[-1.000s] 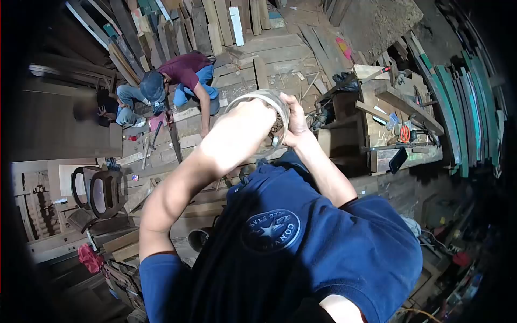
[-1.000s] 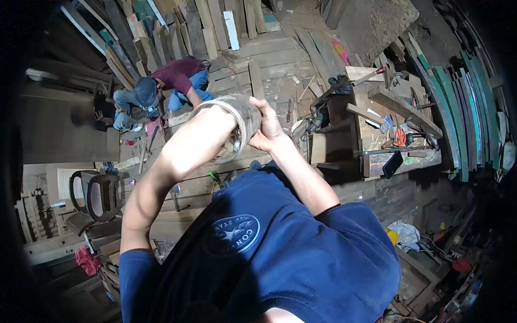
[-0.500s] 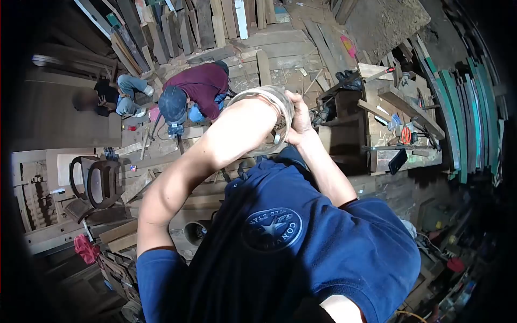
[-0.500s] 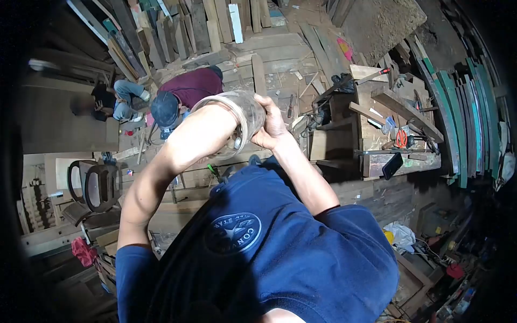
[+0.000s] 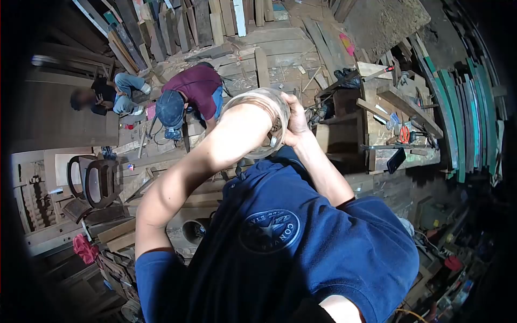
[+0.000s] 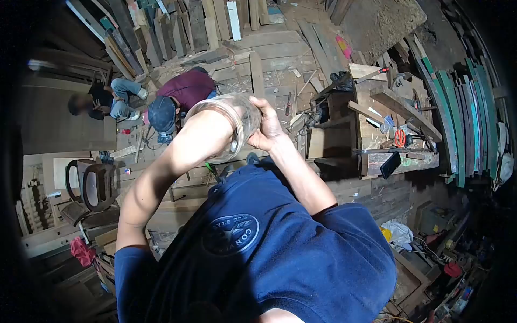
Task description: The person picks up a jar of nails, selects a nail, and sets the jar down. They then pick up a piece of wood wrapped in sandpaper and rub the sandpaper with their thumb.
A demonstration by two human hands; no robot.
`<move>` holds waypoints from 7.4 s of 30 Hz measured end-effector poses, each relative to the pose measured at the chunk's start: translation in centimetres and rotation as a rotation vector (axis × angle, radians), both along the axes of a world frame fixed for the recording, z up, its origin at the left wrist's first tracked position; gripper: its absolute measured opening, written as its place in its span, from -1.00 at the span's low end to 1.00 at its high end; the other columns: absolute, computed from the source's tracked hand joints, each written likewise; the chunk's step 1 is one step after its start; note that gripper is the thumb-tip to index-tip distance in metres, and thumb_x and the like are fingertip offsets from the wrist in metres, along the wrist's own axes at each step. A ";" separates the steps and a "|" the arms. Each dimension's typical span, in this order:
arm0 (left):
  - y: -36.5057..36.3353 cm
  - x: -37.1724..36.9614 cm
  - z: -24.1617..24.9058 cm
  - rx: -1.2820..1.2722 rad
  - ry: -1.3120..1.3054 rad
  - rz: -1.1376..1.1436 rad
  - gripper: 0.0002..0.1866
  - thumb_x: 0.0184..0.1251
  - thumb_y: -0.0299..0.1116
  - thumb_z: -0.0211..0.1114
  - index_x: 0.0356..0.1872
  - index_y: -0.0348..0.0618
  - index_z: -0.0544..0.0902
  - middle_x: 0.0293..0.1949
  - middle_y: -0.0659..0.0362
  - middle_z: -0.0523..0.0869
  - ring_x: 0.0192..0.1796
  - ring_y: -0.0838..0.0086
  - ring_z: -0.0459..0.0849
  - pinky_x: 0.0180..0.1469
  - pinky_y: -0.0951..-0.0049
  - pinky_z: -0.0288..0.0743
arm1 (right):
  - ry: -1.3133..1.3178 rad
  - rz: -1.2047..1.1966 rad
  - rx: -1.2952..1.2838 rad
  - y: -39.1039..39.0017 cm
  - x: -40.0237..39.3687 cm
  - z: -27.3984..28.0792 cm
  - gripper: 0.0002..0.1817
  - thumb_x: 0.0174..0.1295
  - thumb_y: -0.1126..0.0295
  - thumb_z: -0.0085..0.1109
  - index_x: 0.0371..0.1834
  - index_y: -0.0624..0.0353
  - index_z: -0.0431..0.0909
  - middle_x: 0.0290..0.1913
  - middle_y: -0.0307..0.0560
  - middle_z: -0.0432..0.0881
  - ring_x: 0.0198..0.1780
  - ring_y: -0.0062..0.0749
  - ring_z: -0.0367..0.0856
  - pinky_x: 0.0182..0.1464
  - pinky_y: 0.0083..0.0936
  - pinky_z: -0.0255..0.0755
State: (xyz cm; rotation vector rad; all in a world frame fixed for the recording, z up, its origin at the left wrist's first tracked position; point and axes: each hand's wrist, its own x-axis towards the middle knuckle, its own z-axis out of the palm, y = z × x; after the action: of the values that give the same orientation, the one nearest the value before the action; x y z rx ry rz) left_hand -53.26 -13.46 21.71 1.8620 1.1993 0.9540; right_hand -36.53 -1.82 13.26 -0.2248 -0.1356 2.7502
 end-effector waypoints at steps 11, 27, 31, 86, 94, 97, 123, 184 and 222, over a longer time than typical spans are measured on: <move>1.3 -0.2 -3.7 0.019 0.187 0.022 -0.52 0.45 -0.43 0.09 0.37 -0.20 0.37 0.35 0.06 0.46 0.39 0.40 0.43 0.42 0.38 0.28 | -0.001 0.008 -0.024 0.2 0.0 -0.3 -0.41 0.28 0.09 0.18 0.23 0.32 0.44 0.14 0.11 0.63 0.14 -0.17 0.65 0.24 -0.15 0.52; -1.2 3.2 6.5 0.532 0.746 0.327 -0.73 0.09 -0.57 0.20 -0.14 -0.41 0.60 -0.19 -0.11 0.65 -0.21 0.19 0.67 -0.15 0.34 0.57 | 0.017 0.070 0.025 0.1 -0.6 -1.0 -0.38 0.31 -0.01 0.09 0.30 0.21 0.42 0.16 0.06 0.62 0.14 -0.14 0.65 0.19 -0.06 0.56; -1.2 2.1 8.5 0.298 0.517 0.277 -0.90 0.25 -0.55 0.22 -0.27 -0.37 0.54 -0.35 -0.01 0.54 -0.33 0.17 0.56 -0.24 0.29 0.48 | 0.010 0.068 0.041 0.4 -0.7 0.1 -0.37 0.31 0.00 0.08 0.33 0.18 0.39 0.18 0.07 0.60 0.18 -0.13 0.62 0.21 0.01 0.54; -2.1 6.2 11.6 0.156 0.290 0.496 -0.90 0.11 -0.59 0.38 -0.33 -0.25 0.67 -0.48 0.14 0.54 -0.45 0.44 0.49 -0.37 0.48 0.37 | 0.087 -0.044 0.119 -0.6 2.5 0.5 -0.20 0.21 -0.12 0.01 0.29 0.39 0.39 0.10 0.25 0.62 0.06 -0.06 0.68 0.05 -0.13 0.65; -2.4 6.1 11.0 0.179 0.392 0.561 -0.90 0.16 -0.59 0.36 -0.29 -0.25 0.69 -0.43 0.10 0.57 -0.41 0.38 0.56 -0.31 0.44 0.45 | 0.064 -0.070 0.056 -1.2 2.1 0.3 -0.11 0.14 -0.14 0.04 0.30 0.51 0.34 0.09 0.32 0.61 -0.01 -0.01 0.70 0.00 -0.16 0.67; -2.5 6.0 10.7 0.197 0.451 0.590 -0.90 0.16 -0.58 0.36 -0.29 -0.24 0.69 -0.41 0.07 0.58 -0.39 0.33 0.60 -0.28 0.43 0.47 | -0.051 -0.103 0.047 -1.7 1.8 1.0 -0.09 0.16 -0.17 0.01 0.32 0.51 0.31 0.11 0.33 0.59 -0.04 0.01 0.71 -0.04 -0.16 0.69; 3.2 9.7 12.2 0.275 0.336 0.367 -0.69 0.04 -0.57 0.47 -0.13 -0.15 0.73 -0.45 0.24 0.47 -0.54 0.60 0.39 -0.47 0.55 0.28 | 0.168 -0.278 0.037 1.4 7.6 2.0 -0.35 0.30 -0.08 0.00 0.26 0.22 0.47 0.13 0.09 0.63 0.08 -0.15 0.66 0.13 -0.09 0.59; 2.3 21.8 16.1 0.600 0.452 0.142 -0.72 0.18 -0.38 0.42 -0.16 -0.36 0.66 -0.33 0.06 0.58 -0.31 0.23 0.56 -0.21 0.29 0.46 | 0.190 -0.291 0.338 7.4 14.0 11.6 -0.16 0.24 -0.13 -0.01 0.31 0.48 0.33 0.13 0.37 0.57 0.10 0.00 0.64 0.19 -0.17 0.57; 5.9 17.2 18.6 0.578 0.441 0.082 -0.76 0.17 -0.42 0.40 -0.18 -0.30 0.66 -0.32 0.05 0.59 -0.32 0.21 0.58 -0.23 0.30 0.48 | 0.149 -0.491 0.310 9.8 10.7 12.9 -0.46 0.28 0.01 0.02 0.05 0.28 0.61 -0.06 0.09 0.71 -0.10 -0.20 0.72 0.03 -0.22 0.64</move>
State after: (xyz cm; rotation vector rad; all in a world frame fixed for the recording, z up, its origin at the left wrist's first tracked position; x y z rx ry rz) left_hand -36.10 -7.59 40.27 2.6011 1.3542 1.0434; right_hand -25.84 8.03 26.14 0.0311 -0.4038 2.2108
